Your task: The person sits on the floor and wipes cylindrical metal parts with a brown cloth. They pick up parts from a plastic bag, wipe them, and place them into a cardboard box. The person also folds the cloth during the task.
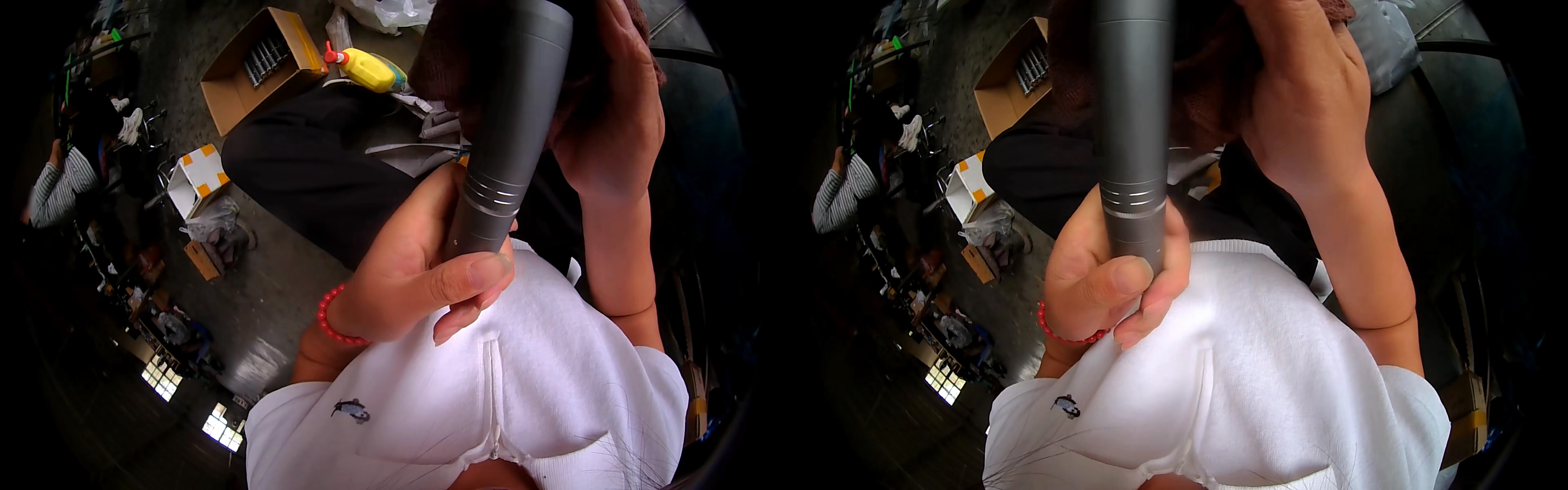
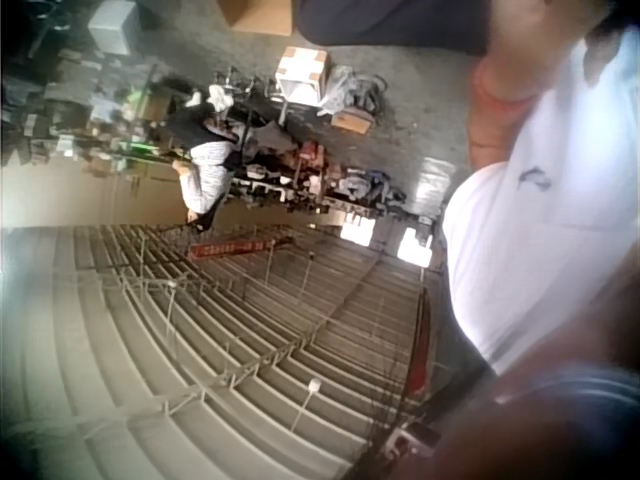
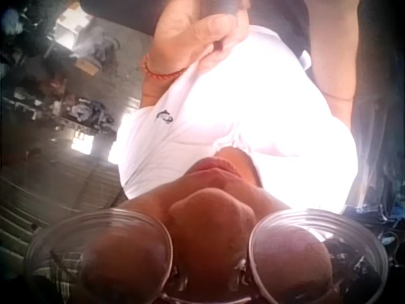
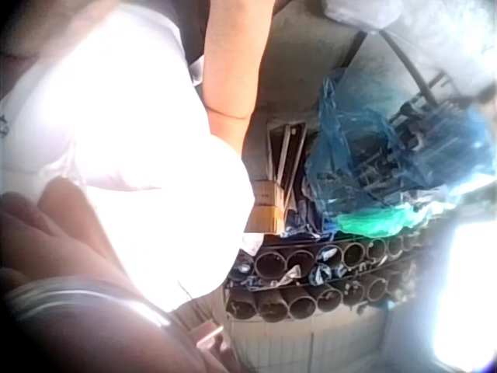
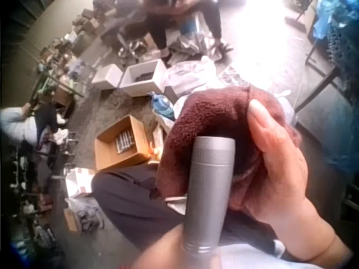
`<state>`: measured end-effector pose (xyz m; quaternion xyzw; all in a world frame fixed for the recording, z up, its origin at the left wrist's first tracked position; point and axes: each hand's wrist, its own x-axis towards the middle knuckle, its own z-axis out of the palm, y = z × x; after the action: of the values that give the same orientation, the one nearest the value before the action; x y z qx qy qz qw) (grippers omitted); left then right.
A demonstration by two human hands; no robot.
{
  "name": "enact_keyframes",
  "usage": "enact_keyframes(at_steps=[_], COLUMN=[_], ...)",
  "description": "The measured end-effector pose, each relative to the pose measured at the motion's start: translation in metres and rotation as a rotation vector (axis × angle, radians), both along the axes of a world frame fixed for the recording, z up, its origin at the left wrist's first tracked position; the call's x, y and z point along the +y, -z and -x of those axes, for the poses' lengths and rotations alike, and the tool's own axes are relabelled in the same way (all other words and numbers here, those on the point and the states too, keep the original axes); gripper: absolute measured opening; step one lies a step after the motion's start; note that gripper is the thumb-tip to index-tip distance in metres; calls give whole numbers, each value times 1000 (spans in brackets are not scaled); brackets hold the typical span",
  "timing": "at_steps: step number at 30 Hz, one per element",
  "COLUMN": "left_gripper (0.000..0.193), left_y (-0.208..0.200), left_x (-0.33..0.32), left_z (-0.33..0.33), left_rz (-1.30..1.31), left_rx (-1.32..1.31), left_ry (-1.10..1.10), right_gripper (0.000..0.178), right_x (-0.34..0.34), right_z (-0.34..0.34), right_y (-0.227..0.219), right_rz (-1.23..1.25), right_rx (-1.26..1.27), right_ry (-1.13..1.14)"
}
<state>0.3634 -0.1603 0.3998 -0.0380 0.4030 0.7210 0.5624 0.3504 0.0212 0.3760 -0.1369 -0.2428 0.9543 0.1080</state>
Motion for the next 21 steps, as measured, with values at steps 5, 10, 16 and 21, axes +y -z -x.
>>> enact_keyframes(at_steps=[5,10,16,21], left_gripper=[42,17,22,20], left_y=[5,0,0,-3], left_x=[-6,-3,-4,-4], left_z=[6,12,2,9], left_rz=[-13,138,-1,101], left_rx=[-8,-192,-342,-88], left_ry=[29,-4,-18,81], right_gripper=[34,29,20,14], right_x=[16,-20,7,-14], right_z=[-11,-29,-16,1], right_y=[29,28,26,52], right_rz=[-683,-1648,-1884,-1719], right_rx=[316,696,474,666], right_ry=[270,79,109,388])
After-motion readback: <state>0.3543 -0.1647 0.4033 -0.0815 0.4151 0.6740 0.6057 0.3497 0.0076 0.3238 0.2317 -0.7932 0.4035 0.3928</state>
